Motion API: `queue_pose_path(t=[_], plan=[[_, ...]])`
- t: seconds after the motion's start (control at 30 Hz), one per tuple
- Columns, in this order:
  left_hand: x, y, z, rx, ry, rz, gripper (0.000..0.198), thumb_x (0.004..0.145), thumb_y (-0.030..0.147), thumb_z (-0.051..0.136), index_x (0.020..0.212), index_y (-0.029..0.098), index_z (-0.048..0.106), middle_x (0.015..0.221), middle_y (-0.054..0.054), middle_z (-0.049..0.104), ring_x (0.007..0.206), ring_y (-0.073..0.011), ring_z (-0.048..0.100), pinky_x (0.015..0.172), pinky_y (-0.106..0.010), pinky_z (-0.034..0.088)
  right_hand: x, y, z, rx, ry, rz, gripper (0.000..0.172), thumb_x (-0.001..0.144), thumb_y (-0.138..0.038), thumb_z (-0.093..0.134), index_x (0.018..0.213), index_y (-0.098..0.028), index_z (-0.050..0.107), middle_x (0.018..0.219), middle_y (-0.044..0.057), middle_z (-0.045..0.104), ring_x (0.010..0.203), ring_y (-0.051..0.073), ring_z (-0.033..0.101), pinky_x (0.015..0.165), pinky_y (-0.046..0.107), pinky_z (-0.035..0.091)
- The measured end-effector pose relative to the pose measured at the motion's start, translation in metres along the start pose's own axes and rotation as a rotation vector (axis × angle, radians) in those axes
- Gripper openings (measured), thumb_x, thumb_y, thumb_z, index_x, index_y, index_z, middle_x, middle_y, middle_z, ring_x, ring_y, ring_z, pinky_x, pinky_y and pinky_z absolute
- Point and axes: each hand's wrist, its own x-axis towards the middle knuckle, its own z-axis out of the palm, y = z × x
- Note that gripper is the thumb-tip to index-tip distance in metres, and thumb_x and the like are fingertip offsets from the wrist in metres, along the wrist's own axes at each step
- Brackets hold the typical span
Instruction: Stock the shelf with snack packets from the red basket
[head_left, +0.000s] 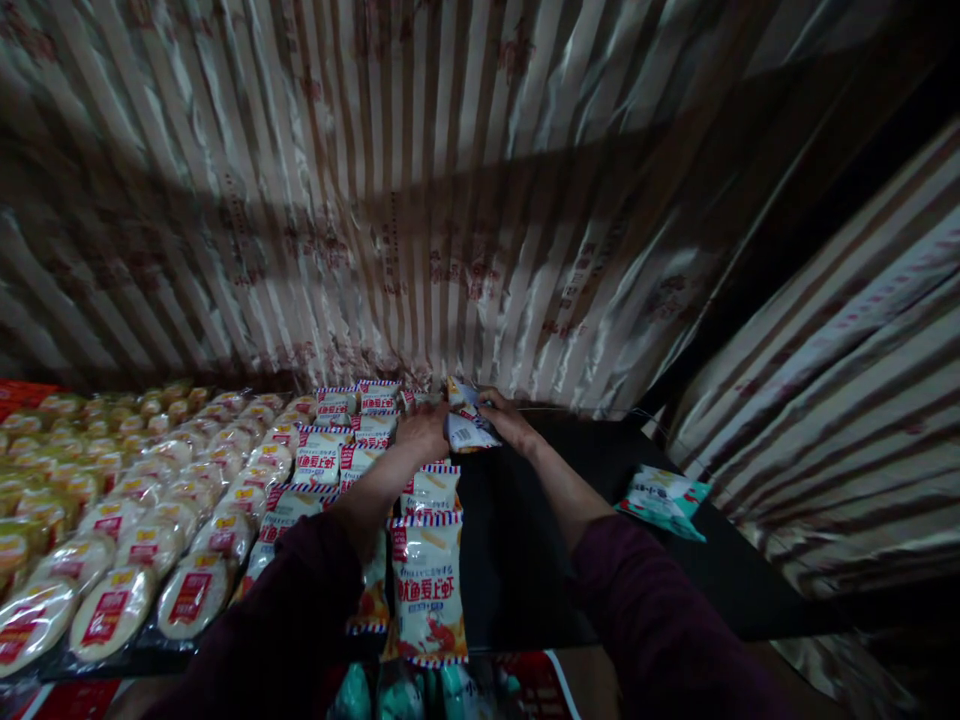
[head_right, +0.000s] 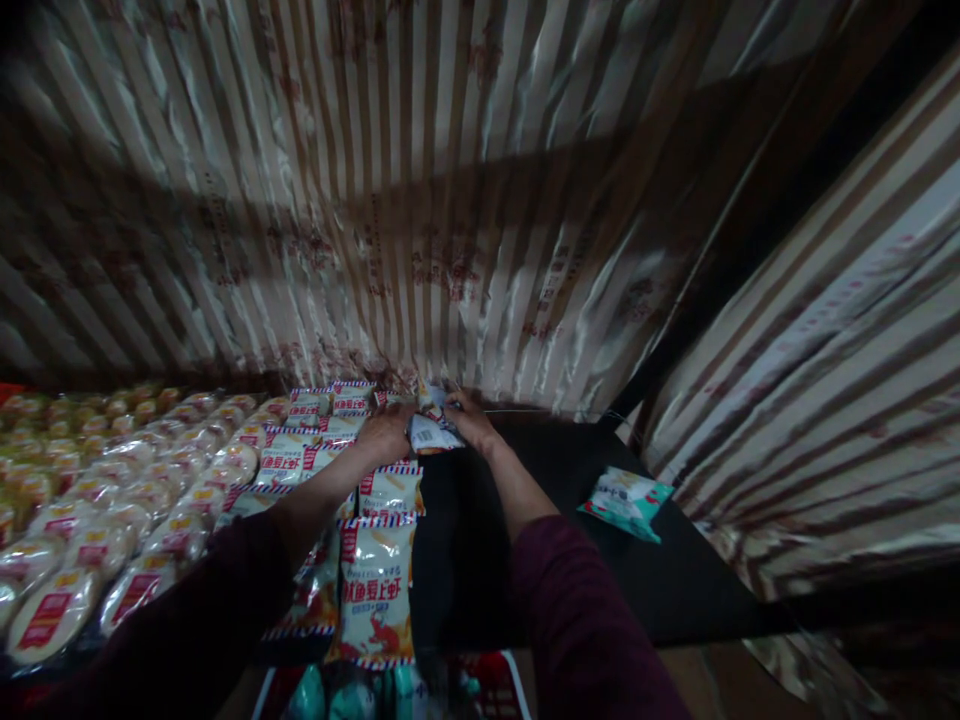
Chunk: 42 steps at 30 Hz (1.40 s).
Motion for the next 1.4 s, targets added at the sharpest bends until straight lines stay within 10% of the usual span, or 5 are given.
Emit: queue_pose_path(t=[0.27,1.0,1.4], plan=[[-0.014,0.0,0.016,0.045,0.047,0.065,0.049,0.078,0.026,0.052,0.127,0.028,0.047,0.118,-0.009,0.063,0.11,-0.0265,0.058,0.096,-0.042,0.041,-0.012,0.014,0.005,0.205,-0.242,0.095,0.045,0.064,-0.023,0.053,0.108,-0.026,0.064,0.105,-0.001,0.067,0.096,0.021,0.058,0.087,0.033,0.043],[-0.072,0.018,0.012,0.128,0.017,0.121,0.045,0.08,0.027,0.054,0.123,0.016,0.05,0.114,-0.013,0.066,0.112,-0.0254,0.058,0.109,-0.044,0.022,-0.075,-0.004,0.004,0.283,-0.113,0.124,0.043,0.062,-0.024,0.055,0.103,-0.025,0.068,0.085,-0.004,0.067,0.07,0.014,0.057,0.066,0.025,0.045],[-0.079,0.026,0.021,0.15,-0.019,0.198,0.042,0.077,0.027,0.06,0.119,0.023,0.055,0.117,-0.009,0.065,0.113,-0.0255,0.056,0.103,-0.041,0.033,-0.109,0.004,-0.002,0.248,-0.083,0.22,0.047,0.06,-0.024,0.056,0.106,-0.026,0.067,0.084,-0.003,0.067,0.069,0.015,0.057,0.063,0.026,0.045]])
